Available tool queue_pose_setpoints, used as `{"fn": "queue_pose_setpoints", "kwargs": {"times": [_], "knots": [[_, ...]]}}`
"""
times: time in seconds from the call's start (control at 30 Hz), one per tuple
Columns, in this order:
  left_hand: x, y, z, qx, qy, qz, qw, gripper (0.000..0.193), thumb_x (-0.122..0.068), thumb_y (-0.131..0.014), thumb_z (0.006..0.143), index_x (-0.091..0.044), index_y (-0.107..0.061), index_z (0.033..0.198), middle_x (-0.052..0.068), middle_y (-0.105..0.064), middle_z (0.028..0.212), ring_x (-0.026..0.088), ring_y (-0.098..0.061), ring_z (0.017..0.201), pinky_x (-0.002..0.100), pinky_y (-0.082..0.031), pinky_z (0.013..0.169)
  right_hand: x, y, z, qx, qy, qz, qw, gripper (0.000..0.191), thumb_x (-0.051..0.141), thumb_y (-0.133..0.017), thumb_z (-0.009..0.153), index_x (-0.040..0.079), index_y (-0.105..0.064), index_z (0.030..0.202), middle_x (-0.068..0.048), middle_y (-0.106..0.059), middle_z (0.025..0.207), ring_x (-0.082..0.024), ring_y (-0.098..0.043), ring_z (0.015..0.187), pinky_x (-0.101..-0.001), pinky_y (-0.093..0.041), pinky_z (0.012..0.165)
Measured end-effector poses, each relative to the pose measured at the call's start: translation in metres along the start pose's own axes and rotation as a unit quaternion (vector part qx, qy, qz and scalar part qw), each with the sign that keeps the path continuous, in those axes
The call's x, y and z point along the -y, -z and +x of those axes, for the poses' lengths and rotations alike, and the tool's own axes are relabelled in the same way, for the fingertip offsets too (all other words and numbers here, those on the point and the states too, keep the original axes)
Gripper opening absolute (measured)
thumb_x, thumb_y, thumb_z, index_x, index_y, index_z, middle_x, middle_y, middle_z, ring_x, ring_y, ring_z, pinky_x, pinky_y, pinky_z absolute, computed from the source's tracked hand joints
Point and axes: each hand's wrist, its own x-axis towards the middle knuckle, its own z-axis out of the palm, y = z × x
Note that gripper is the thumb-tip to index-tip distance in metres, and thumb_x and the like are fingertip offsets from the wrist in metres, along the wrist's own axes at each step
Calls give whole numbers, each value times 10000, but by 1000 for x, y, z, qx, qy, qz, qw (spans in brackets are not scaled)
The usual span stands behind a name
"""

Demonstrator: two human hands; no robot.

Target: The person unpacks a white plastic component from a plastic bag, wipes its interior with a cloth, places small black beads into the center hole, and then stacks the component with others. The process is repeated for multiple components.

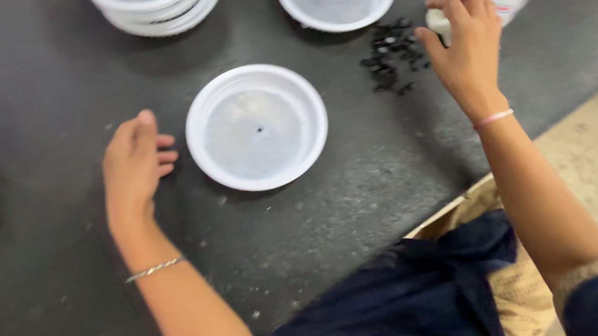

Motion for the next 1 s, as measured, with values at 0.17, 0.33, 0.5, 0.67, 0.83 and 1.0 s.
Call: {"fn": "queue_pose_setpoints", "kwargs": {"times": [0.17,0.33,0.5,0.67,0.83,1.0], "knots": [[2,1,9,-50,-27,-6,998,494,-479,-554,1016,-32,-670,1191,78,-746,911,143,-706,723,276,-552,629,99,6,12,97,-9,135,986,157,49,-765,996,89,-685,1125,-81,-694,1165,-290,-632,1062,-413,-499,949],[-2,2,15,-130,-59,-47,989,494,-496,-552,1019,-43,-690,1158,38,-736,902,100,-669,731,260,-533,673,211,1,-13,209,176,236,932,416,238,-781,845,60,-661,1201,-118,-676,1231,-330,-622,1131,-434,-490,958],[-1,3,17,-160,-62,-107,979,507,-515,-527,1012,-58,-702,1147,20,-721,928,97,-650,784,263,-533,725,253,-18,-15,258,183,212,925,474,253,-791,817,34,-637,1208,-122,-647,1150,-315,-616,1012,-429,-503,869],[5,-1,23,-133,-62,-153,977,614,-582,-482,1000,-43,-705,1192,54,-728,1002,131,-659,889,297,-535,820,262,-32,-1,298,174,199,917,247,166,-770,847,57,-663,1042,-89,-651,969,-292,-662,914,-424,-525,765],[23,-13,39,-55,-28,-260,964,863,-704,-419,945,36,-597,1352,153,-686,1277,252,-659,1206,384,-503,1040,214,-28,44,149,29,347,926,207,184,-746,937,19,-714,1058,-121,-699,895,-213,-679,713,-349,-541,623],[31,-38,53,92,36,-395,914,1017,-758,-373,933,111,-499,1445,218,-646,1375,312,-621,1320,425,-477,1131,137,-66,85,204,-282,691,633,283,215,-631,993,-26,-710,1119,-109,-773,1020,-174,-758,877,-314,-622,783]]}}
